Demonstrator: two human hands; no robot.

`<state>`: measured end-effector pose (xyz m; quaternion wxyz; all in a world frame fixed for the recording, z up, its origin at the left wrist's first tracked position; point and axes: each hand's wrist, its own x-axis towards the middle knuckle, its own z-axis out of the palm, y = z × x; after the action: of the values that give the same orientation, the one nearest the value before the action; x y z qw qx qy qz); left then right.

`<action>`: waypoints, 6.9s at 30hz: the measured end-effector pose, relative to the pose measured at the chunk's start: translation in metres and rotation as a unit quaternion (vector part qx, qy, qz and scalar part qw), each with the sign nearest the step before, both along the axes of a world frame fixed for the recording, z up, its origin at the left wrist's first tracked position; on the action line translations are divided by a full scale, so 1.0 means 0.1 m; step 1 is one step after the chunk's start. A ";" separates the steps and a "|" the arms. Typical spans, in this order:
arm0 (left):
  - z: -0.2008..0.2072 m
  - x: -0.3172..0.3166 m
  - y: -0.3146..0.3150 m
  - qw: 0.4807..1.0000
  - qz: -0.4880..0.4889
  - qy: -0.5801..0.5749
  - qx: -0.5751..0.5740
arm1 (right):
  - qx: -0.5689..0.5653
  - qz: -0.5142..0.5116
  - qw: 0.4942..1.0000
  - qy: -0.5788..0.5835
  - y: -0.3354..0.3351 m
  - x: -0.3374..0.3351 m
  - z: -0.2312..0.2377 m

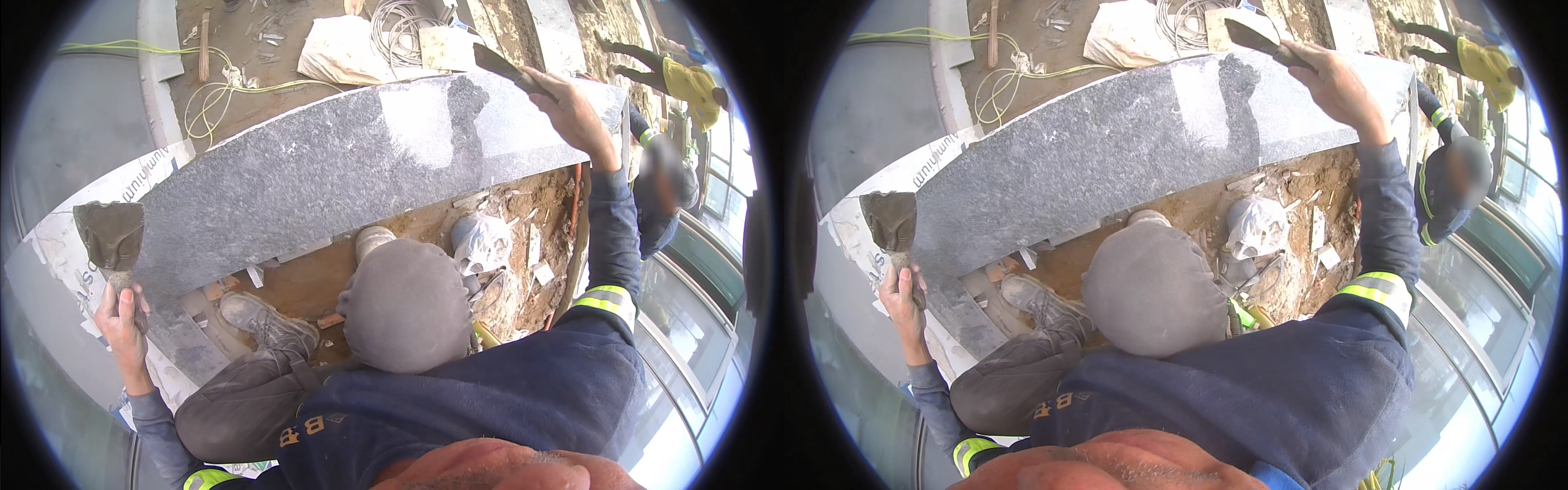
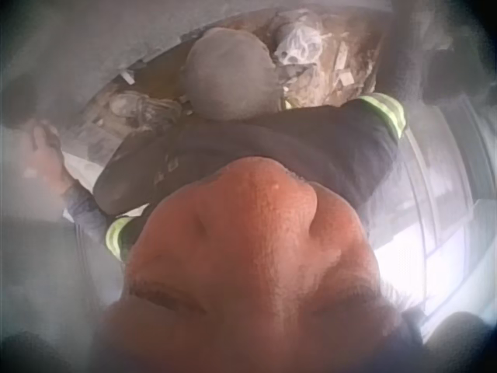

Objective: The person uses a trowel to scoop adhesive and a notched trowel to spread it evenly across the back of a large stone tile. They repeatedly apply and smooth the adhesive, preparing the tile for installation.

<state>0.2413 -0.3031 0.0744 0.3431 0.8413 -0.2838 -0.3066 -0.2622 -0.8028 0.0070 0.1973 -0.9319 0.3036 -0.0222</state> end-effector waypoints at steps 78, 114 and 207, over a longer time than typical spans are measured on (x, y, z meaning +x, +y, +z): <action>0.00 -0.93 -1.32 0.950 -0.293 -0.064 -0.082 | -0.161 0.232 0.958 -0.058 1.85 1.27 0.79; -0.14 -0.12 -0.31 0.997 -0.030 0.049 -0.048 | -0.057 -0.019 0.996 -0.073 1.91 1.49 -0.35; -0.13 -0.32 -0.40 0.993 -0.056 0.085 -0.064 | 0.137 0.053 0.984 -0.097 1.21 1.41 -0.07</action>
<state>0.2096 -0.3426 0.0618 0.4012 0.7716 -0.3190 -0.3767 -0.1210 -0.6818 0.0002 0.3527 -0.9042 0.2335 -0.0602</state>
